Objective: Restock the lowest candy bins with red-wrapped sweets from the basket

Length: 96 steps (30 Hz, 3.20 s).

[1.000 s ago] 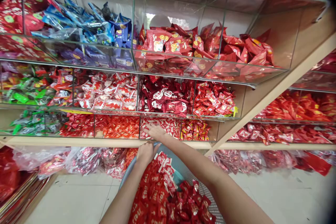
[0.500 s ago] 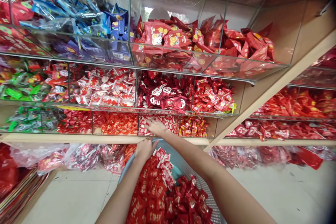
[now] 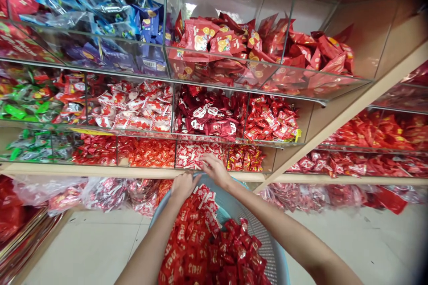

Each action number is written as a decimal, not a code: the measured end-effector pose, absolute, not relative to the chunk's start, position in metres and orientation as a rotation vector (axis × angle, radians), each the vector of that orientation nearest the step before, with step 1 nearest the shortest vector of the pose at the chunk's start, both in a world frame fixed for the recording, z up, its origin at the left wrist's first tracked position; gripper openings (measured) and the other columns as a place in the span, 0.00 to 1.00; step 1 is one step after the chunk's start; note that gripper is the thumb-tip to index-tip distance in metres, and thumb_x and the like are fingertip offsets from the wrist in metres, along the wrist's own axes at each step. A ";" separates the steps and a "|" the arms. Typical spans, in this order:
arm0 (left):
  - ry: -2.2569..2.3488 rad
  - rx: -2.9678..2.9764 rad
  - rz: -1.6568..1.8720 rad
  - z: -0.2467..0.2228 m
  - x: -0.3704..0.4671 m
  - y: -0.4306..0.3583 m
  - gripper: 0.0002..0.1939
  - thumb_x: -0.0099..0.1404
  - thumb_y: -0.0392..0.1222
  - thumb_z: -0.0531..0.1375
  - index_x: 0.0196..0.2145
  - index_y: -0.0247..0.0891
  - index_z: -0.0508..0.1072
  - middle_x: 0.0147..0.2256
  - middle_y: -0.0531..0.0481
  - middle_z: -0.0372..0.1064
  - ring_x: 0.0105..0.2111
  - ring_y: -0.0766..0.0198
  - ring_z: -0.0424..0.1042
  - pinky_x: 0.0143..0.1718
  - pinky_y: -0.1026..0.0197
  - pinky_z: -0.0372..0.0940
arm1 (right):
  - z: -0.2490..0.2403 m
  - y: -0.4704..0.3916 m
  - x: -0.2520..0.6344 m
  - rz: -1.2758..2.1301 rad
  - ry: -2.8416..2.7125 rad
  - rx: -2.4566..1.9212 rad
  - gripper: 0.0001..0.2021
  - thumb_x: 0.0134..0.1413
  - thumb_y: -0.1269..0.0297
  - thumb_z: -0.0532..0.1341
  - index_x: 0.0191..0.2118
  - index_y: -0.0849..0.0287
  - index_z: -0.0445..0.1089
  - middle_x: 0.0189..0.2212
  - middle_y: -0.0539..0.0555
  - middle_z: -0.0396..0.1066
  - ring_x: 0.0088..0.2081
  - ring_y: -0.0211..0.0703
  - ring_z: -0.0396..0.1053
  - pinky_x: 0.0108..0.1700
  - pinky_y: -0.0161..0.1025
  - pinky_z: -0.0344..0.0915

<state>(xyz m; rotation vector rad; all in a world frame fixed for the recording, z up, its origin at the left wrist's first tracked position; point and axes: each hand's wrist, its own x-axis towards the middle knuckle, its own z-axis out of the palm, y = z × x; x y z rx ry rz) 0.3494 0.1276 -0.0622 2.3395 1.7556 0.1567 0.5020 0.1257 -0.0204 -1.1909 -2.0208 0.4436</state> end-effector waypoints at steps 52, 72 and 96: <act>1.765 2.368 0.141 -0.066 0.350 0.128 0.36 0.62 0.62 0.34 0.40 0.33 0.70 0.34 0.38 0.72 0.35 0.54 0.71 0.35 0.57 0.61 | -0.088 0.001 0.518 0.982 -2.074 -1.561 0.09 0.50 0.69 0.53 0.33 0.59 0.70 0.29 0.52 0.72 0.31 0.38 0.67 0.34 0.31 0.60; 1.761 2.359 0.155 -0.064 0.349 0.128 0.33 0.63 0.60 0.35 0.40 0.33 0.70 0.38 0.38 0.71 0.37 0.55 0.71 0.37 0.57 0.61 | -0.023 0.175 0.475 -0.030 -2.380 -1.851 0.39 0.42 0.49 0.62 0.59 0.54 0.47 0.56 0.63 0.49 0.53 0.55 0.52 0.49 0.52 0.55; 1.775 2.372 0.172 -0.066 0.350 0.129 0.33 0.63 0.59 0.36 0.39 0.34 0.71 0.37 0.39 0.71 0.37 0.55 0.71 0.37 0.58 0.61 | -0.036 0.185 0.478 -0.346 -2.587 -1.681 0.20 0.55 0.72 0.49 0.54 0.61 0.54 0.51 0.63 0.57 0.49 0.49 0.57 0.43 0.42 0.64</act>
